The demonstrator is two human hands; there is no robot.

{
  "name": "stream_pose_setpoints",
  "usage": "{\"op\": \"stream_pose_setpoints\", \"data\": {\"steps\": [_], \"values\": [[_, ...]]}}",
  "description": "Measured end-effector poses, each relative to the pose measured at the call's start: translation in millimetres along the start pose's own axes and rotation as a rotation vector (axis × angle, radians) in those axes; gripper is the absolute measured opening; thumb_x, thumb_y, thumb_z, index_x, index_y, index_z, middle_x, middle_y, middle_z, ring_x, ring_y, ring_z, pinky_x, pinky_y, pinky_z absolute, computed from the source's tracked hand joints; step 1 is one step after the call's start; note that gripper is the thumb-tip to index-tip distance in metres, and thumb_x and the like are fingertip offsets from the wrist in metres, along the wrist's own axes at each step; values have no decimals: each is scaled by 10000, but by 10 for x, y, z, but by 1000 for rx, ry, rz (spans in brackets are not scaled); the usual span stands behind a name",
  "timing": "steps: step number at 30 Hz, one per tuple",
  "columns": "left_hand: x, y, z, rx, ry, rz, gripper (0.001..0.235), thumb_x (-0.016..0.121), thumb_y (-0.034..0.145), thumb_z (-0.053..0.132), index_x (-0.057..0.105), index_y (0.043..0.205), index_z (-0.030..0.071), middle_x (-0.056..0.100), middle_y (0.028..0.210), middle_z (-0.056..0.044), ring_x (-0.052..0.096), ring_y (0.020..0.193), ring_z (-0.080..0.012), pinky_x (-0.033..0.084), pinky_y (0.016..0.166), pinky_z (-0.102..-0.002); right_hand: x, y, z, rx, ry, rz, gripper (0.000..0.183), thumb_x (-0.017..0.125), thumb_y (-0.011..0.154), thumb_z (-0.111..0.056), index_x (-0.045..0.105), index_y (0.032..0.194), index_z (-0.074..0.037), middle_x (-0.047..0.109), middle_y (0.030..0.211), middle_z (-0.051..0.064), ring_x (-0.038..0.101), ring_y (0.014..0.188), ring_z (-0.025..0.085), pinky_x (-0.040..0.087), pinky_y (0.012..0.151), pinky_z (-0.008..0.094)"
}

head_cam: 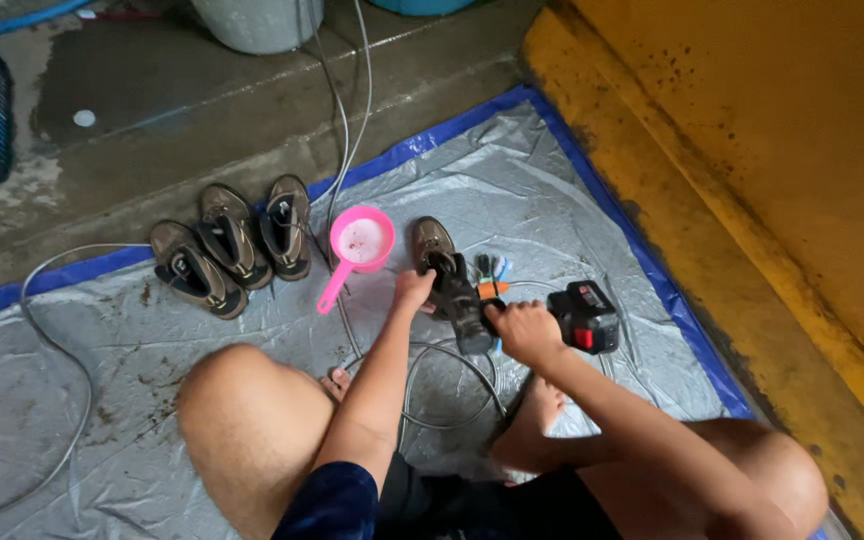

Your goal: The person scrubs a shoe with a brush, then uses a power drill with a brush attachment to clean the shoe's upper and sole. Finally, the person uses a toothbrush to scrub the shoe's sole.

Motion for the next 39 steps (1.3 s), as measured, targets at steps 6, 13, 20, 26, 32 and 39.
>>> {"op": "stream_pose_setpoints", "data": {"steps": [6,13,20,26,32,39], "values": [[109,-48,92,115,191,38,458,555,1053,283,772,1208,-90,791,1054,-305,806,841,-396,696,657,-534,-771,99,351,156,196,-220,303,605,796,-275,759,1036,-170,770,815,145,800,805,397,615,705,547],[-116,-431,548,470,565,189,435,456,1132,199,748,1163,-122,746,1052,-338,775,1022,-485,662,843,-596,-1434,107,1029,353,442,-414,565,749,825,-468,767,1365,-304,841,1032,181,806,1086,408,630,972,548],[-128,-1017,746,520,761,-140,617,512,1150,455,406,1706,208,446,1585,-340,663,1227,-613,604,994,-715,-1559,-61,1253,408,512,-465,489,792,781,-564,842,1105,-201,850,1061,160,792,1117,398,625,978,540],[23,-667,502,439,749,-198,537,502,1116,571,581,1585,323,430,1602,-256,646,1270,-603,573,1072,-690,-1572,-270,1412,452,597,-507,513,827,788,-541,834,1110,-142,842,1095,199,767,1165,421,607,980,571],[38,-318,262,432,824,-136,538,466,1070,711,556,1561,509,516,1491,-73,677,1282,-476,548,1119,-594,-1671,-436,1584,492,628,-534,580,864,742,-564,831,1103,-112,845,1104,216,762,1176,440,605,974,573],[42,-77,96,478,801,-84,632,547,1004,765,565,1578,503,598,1395,-43,705,1238,-390,596,1032,-533,-2139,-474,1543,513,551,-557,598,845,732,-612,839,1090,-133,847,1104,218,767,1175,426,608,999,554]]}}
Point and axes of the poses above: each hand's wrist, its own y-axis towards the middle knuckle, its own x-axis out of the palm, z = x × y, the point moved 1 cm from there along y, towards the middle knuckle
